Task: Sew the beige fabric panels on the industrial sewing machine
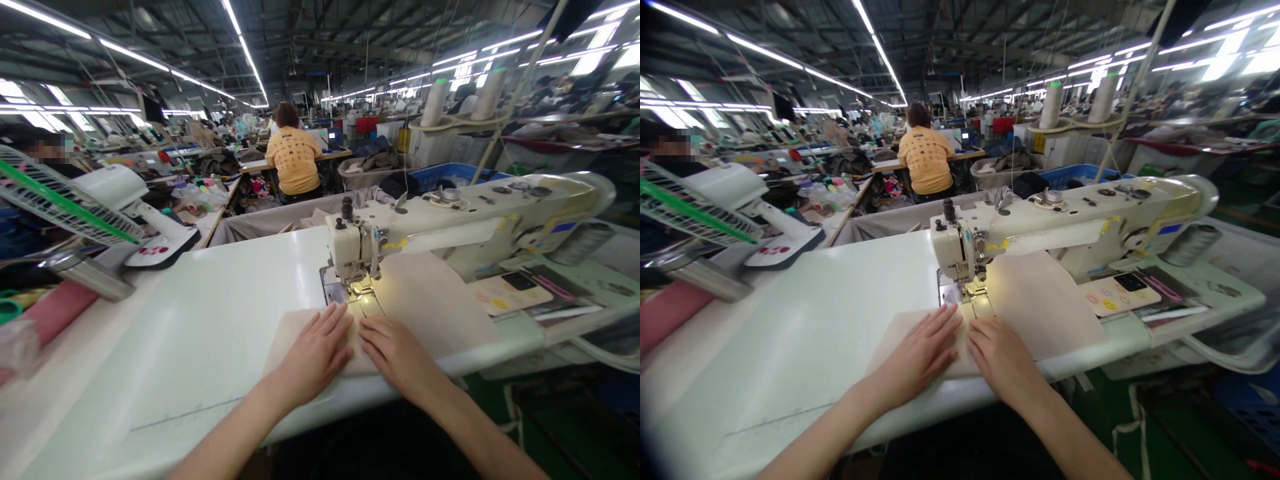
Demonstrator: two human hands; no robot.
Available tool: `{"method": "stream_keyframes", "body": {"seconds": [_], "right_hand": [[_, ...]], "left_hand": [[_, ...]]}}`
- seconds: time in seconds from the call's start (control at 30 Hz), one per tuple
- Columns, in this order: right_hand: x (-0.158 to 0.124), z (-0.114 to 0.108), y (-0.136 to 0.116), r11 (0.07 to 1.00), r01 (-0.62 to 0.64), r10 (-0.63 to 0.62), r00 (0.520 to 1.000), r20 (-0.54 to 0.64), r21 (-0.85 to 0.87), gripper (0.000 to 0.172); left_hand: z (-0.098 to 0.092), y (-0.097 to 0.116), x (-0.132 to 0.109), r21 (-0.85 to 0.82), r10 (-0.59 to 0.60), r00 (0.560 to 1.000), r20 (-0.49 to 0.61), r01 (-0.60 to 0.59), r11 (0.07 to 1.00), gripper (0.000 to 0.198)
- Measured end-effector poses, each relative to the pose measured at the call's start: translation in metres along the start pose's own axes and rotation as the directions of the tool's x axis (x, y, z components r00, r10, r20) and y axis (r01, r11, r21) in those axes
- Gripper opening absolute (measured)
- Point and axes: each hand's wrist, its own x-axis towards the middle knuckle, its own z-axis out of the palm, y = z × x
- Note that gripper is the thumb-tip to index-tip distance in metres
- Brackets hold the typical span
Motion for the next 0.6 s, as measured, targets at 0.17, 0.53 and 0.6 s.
{"method": "stream_keyframes", "body": {"seconds": [0.17, 0.53, 0.6], "right_hand": [[0.018, 0.006, 0.015, 0.997, 0.020, -0.021, 1.000, 0.019, 0.077, 0.023], [0.020, 0.014, 0.021, 0.990, 0.005, -0.001, 1.000, -0.026, 0.139, 0.024], [0.021, 0.015, 0.022, 0.990, 0.002, 0.001, 1.000, -0.024, 0.140, 0.024]], "left_hand": [[0.006, -0.011, 0.014, -0.003, -0.048, 0.994, 0.094, 0.049, 0.999, 0.057], [0.007, -0.025, 0.019, -0.027, 0.000, 0.998, 0.056, 0.001, 1.000, 0.058], [0.008, -0.026, 0.020, -0.023, 0.001, 0.998, 0.059, 0.001, 1.000, 0.057]]}}
